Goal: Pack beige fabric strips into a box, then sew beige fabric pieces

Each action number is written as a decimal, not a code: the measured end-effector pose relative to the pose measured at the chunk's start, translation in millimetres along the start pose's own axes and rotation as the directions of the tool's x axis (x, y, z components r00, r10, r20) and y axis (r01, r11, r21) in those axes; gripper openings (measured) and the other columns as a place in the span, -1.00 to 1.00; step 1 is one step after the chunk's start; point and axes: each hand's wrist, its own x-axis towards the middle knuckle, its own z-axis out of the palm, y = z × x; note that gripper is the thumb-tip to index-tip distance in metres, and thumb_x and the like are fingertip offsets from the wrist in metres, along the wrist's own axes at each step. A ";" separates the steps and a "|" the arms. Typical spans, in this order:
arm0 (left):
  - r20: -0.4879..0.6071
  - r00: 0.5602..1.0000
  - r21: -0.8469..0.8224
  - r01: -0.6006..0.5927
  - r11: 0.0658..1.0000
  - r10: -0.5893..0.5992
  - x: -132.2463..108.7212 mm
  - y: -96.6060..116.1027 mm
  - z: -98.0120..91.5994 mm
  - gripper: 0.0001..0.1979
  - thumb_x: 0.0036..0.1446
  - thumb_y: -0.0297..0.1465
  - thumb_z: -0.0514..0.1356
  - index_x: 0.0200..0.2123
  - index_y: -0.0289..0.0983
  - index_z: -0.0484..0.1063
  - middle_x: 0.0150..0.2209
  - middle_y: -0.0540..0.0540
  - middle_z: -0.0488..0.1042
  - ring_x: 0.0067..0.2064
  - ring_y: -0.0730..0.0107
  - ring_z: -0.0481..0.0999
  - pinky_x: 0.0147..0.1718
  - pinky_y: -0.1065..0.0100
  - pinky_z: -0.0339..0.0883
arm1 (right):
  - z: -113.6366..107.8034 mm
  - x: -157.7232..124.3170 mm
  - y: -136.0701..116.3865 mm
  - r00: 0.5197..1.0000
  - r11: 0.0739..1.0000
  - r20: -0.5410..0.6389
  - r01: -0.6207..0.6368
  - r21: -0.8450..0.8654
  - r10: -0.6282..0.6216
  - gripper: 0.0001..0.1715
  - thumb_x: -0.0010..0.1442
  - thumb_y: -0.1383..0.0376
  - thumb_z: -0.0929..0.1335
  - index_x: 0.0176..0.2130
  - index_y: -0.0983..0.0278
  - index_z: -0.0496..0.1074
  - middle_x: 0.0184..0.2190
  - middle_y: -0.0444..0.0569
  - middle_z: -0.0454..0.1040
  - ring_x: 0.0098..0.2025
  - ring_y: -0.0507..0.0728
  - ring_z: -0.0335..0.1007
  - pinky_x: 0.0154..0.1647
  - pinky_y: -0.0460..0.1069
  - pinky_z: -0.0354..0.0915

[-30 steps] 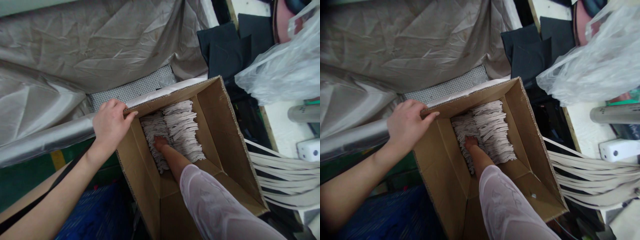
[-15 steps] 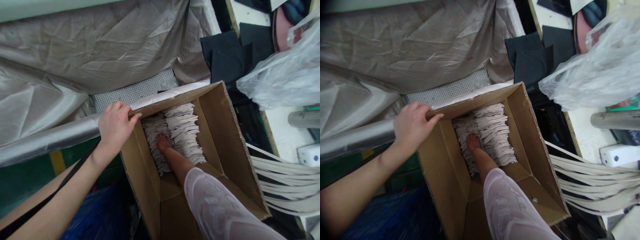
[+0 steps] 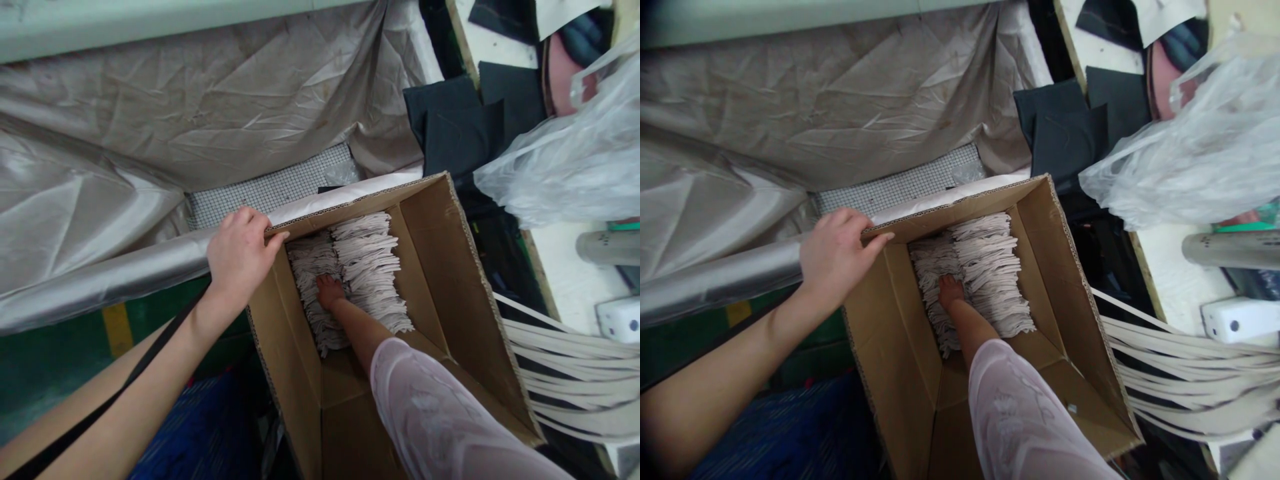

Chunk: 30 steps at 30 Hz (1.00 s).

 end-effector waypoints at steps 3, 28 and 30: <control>-0.016 1.000 0.031 0.003 1.000 -0.002 0.3 -0.5 2.3 -0.70 0.22 -0.12 0.13 -0.22 -0.22 0.49 -0.13 -0.21 0.47 -0.03 0.00 0.41 -0.21 0.17 0.27 | -6.9 3.0 -3.2 1.000 1.000 0.015 0.004 -0.001 -0.004 -0.34 0.30 0.31 0.25 0.35 0.33 0.16 0.30 0.22 0.26 0.33 0.28 0.13 0.25 0.17 0.15; -0.026 1.000 0.049 -0.001 0.999 0.002 0.5 -1.1 3.7 -0.73 0.23 -0.15 0.16 -0.24 -0.23 0.48 -0.13 -0.19 0.48 -0.05 0.04 0.41 -0.26 0.21 0.24 | -32.1 19.5 -8.8 0.982 0.994 -0.176 0.047 -0.101 -0.064 -0.36 0.35 0.47 0.09 0.37 0.38 0.12 0.38 0.20 0.12 0.34 0.25 0.02 0.31 0.16 0.03; -0.032 0.999 0.053 -0.007 0.999 0.009 0.3 -1.3 3.6 -0.72 0.23 -0.14 0.15 -0.24 -0.23 0.48 -0.13 -0.19 0.48 -0.05 0.04 0.42 -0.25 0.20 0.25 | -34.2 25.7 -7.8 0.983 0.995 -0.174 0.039 -0.095 -0.055 -0.33 0.32 0.48 0.10 0.38 0.37 0.09 0.36 0.20 0.14 0.32 0.24 0.07 0.28 0.16 0.08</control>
